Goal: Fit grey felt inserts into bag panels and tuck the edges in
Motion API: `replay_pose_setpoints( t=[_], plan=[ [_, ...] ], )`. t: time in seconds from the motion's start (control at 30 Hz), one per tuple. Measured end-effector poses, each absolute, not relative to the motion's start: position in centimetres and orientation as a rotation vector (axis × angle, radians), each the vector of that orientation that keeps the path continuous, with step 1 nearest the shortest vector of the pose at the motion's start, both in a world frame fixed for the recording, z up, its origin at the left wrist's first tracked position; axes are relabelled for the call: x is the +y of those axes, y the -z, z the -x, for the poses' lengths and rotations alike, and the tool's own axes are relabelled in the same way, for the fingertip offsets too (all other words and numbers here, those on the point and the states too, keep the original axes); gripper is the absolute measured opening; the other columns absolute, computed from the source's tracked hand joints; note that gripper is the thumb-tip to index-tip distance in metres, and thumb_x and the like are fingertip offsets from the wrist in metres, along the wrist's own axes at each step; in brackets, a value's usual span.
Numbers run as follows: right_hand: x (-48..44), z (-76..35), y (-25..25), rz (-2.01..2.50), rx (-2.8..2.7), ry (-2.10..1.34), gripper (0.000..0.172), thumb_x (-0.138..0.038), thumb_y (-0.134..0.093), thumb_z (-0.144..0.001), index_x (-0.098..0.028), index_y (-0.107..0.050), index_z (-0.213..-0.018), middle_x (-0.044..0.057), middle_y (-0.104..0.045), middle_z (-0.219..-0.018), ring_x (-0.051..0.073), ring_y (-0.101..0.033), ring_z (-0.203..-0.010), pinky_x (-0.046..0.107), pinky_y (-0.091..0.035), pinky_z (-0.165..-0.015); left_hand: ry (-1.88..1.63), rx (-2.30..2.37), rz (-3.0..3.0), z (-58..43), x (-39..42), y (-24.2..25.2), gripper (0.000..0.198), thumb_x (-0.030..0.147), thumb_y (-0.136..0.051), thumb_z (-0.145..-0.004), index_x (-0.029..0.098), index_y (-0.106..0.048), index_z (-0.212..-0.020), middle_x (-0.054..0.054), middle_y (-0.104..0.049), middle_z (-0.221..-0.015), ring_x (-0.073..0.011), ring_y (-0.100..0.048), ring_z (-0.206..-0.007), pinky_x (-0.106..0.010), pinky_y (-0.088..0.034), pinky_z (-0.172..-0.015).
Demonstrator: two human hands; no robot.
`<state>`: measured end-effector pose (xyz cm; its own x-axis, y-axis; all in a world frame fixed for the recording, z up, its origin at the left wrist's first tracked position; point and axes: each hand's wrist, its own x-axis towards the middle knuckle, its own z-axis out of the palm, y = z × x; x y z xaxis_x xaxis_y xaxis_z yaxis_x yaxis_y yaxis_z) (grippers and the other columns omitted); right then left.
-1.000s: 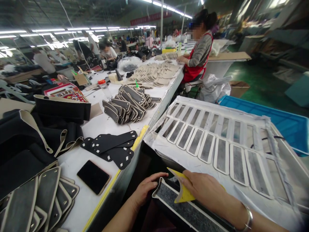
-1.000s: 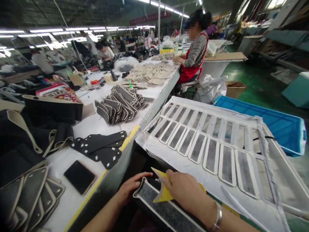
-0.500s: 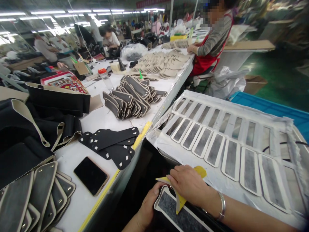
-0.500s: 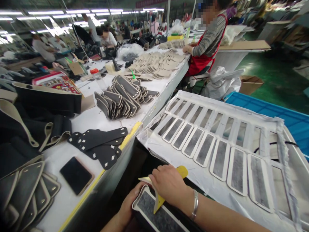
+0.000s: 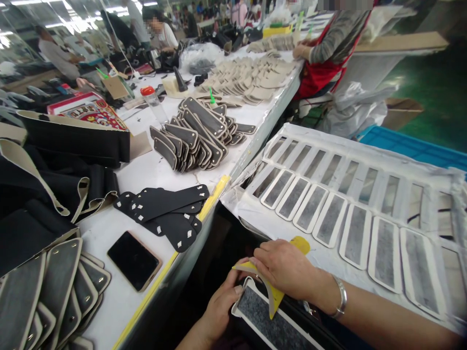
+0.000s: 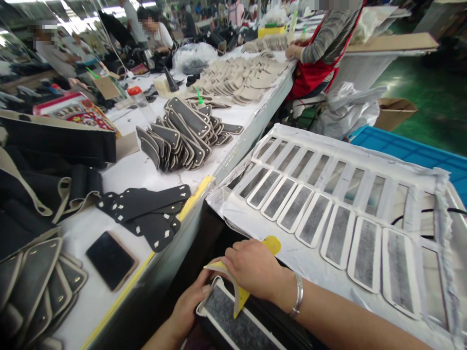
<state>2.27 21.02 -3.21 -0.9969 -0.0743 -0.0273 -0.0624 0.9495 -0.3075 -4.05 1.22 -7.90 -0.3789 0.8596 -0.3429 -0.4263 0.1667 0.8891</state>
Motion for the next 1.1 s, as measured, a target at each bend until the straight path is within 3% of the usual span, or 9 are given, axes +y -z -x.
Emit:
replay_pose_setpoints(
  t=[0.1, 0.4, 0.57, 0.7, 0.8, 0.93, 1.03, 1.1],
  plan=[
    [21.7, -2.9, 1.1, 0.237, 3.031, 0.430, 0.035, -0.032, -0.035, -0.095, -0.018, -0.056, -0.071, 0.001, -0.054, -0.065, 0.013, -0.048, -0.059, 0.031, -0.026, -0.059, -1.507, 1.285, -0.394, 3.9, 1.3, 8.0, 0.062, 0.031, -0.043, -0.086, 0.020, -0.021, -0.143, -0.004, -0.054, -0.122, -0.0226, -0.050, -0.108, -0.034, -0.034, -0.096],
    [19.1, -5.6, -0.2, 0.126, 2.908, 0.168, 0.008, -0.020, -0.051, -0.085, -0.019, -0.058, -0.082, 0.003, -0.058, -0.071, 0.020, -0.054, -0.062, 0.032, -0.029, -0.051, -1.706, 1.150, -0.243, 2.8, 1.6, 8.2, 0.051, 0.035, -0.045, -0.086, 0.019, -0.039, -0.135, -0.007, -0.059, -0.110, -0.0212, -0.055, -0.096, -0.031, -0.038, -0.086],
    [17.8, -5.1, -1.8, 0.000, 2.831, 0.144, 0.014, -0.012, -0.051, -0.081, -0.020, -0.060, -0.086, 0.003, -0.061, -0.074, 0.022, -0.058, -0.062, 0.032, -0.032, -0.048, -1.763, 1.141, -0.271, 2.3, 1.8, 7.3, 0.044, 0.035, -0.040, -0.089, 0.018, -0.046, -0.129, -0.007, -0.060, -0.110, -0.0226, -0.055, -0.099, -0.032, -0.038, -0.088],
    [16.7, -4.9, -2.7, -0.092, 2.796, 0.111, 0.018, -0.008, -0.050, -0.077, -0.017, -0.061, -0.087, 0.005, -0.061, -0.072, 0.023, -0.060, -0.061, 0.031, -0.034, -0.048, -1.787, 1.243, -0.338, 2.2, 2.0, 6.7, 0.034, 0.034, -0.037, -0.089, 0.016, -0.059, -0.107, -0.007, -0.062, -0.106, -0.0226, -0.056, -0.096, -0.031, -0.041, -0.085],
    [16.1, -5.2, -2.1, -0.114, 2.806, 0.104, 0.018, -0.008, -0.049, -0.078, -0.017, -0.061, -0.089, 0.006, -0.061, -0.072, 0.024, -0.060, -0.061, 0.030, -0.036, -0.050, -1.791, 1.306, -0.428, 2.3, 1.9, 7.1, 0.033, 0.032, -0.034, -0.091, 0.015, -0.060, -0.101, -0.006, -0.062, -0.104, -0.0219, -0.056, -0.095, -0.030, -0.040, -0.086],
    [17.5, -5.8, -1.9, -0.162, 2.735, 0.263, 0.022, -0.027, -0.041, -0.090, -0.017, -0.060, -0.085, 0.007, -0.062, -0.074, 0.024, -0.060, -0.067, 0.030, -0.039, -0.056, -1.789, 1.361, -0.505, 2.2, 1.5, 8.0, 0.037, 0.036, -0.030, -0.092, 0.015, -0.059, -0.103, -0.007, -0.061, -0.104, -0.0231, -0.053, -0.099, -0.033, -0.038, -0.089],
    [19.8, -5.8, -3.7, -0.232, 2.552, 0.728, 0.043, -0.055, -0.039, -0.088, -0.016, -0.059, -0.091, 0.006, -0.062, -0.078, 0.021, -0.059, -0.072, 0.029, -0.041, -0.064, -1.786, 1.353, -0.469, 2.0, 1.3, 8.1, 0.045, 0.040, -0.022, -0.094, 0.016, -0.060, -0.100, -0.006, -0.061, -0.098, -0.0218, -0.053, -0.095, -0.033, -0.038, -0.088],
    [21.0, -5.4, -5.0, -0.132, 2.379, 1.079, 0.054, -0.062, -0.045, -0.081, -0.015, -0.055, -0.105, 0.005, -0.061, -0.088, 0.019, -0.057, -0.078, 0.027, -0.043, -0.070, -1.778, 1.314, -0.436, 2.0, 1.2, 7.9, 0.053, 0.044, -0.015, -0.094, 0.016, -0.060, -0.098, -0.005, -0.061, -0.094, -0.0209, -0.054, -0.091, -0.033, -0.038, -0.087]
  ],
)
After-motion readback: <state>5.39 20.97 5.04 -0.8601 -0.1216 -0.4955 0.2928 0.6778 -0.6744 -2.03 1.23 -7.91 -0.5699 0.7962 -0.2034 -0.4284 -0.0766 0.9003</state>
